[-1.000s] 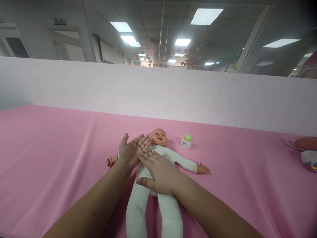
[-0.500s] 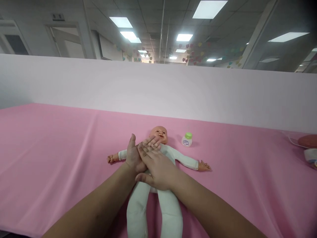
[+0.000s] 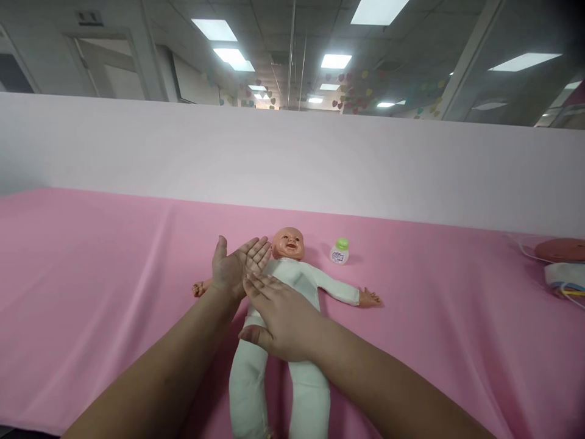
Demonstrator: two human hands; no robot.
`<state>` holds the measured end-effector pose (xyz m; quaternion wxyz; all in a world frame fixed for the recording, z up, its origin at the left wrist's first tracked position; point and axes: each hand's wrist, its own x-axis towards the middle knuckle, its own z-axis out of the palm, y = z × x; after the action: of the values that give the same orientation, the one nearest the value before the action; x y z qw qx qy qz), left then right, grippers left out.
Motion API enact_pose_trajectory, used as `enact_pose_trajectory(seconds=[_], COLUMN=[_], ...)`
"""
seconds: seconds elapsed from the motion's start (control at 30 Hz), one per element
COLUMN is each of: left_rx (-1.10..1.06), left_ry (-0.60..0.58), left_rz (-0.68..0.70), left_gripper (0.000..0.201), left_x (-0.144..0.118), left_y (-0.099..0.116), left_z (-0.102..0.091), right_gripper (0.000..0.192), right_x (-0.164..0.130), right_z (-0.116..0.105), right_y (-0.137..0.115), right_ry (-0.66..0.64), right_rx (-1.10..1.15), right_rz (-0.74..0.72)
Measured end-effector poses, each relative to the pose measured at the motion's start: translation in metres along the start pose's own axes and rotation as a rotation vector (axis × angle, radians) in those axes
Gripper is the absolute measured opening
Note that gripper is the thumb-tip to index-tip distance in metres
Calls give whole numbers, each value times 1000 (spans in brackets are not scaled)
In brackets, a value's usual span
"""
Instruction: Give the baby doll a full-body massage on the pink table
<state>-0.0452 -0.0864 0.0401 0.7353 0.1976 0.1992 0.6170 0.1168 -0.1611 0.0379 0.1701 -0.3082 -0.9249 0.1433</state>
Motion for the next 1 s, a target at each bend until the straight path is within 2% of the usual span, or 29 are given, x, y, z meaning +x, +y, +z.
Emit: enact_pose_trajectory(seconds=[0.23,0.33,0.53,0.63,0.77,0.87,1.0], left_rx=[-1,11,20,42,89,160,205], left_ry=[-138,-186,-233,-173,-24,54,134], left_rz=[-146,-165,-269,-235,-150,-97,-44], left_gripper=[93,96,105,103,96,86,72], left_x=[-6,-8,-11,-10,-7,-4,1], left_y=[-20,-26,-35,-35,-33,-30,-24], left_z=[2,3,5,5,6,6,3], right_gripper=[101,104,101,100,102,98,81], right_x=[1,2,4,2,-4,-12,-28], right_z=[4,3,-7,-10,-19,-32,-42], right_y=[1,5,19,27,23,9,-7], right_ry=[48,53,57,44,-27,-79,-161], right_rx=[19,-22,-104,-91,-28,20,66], right_rz=[-24,-28,94,192,277,277,190])
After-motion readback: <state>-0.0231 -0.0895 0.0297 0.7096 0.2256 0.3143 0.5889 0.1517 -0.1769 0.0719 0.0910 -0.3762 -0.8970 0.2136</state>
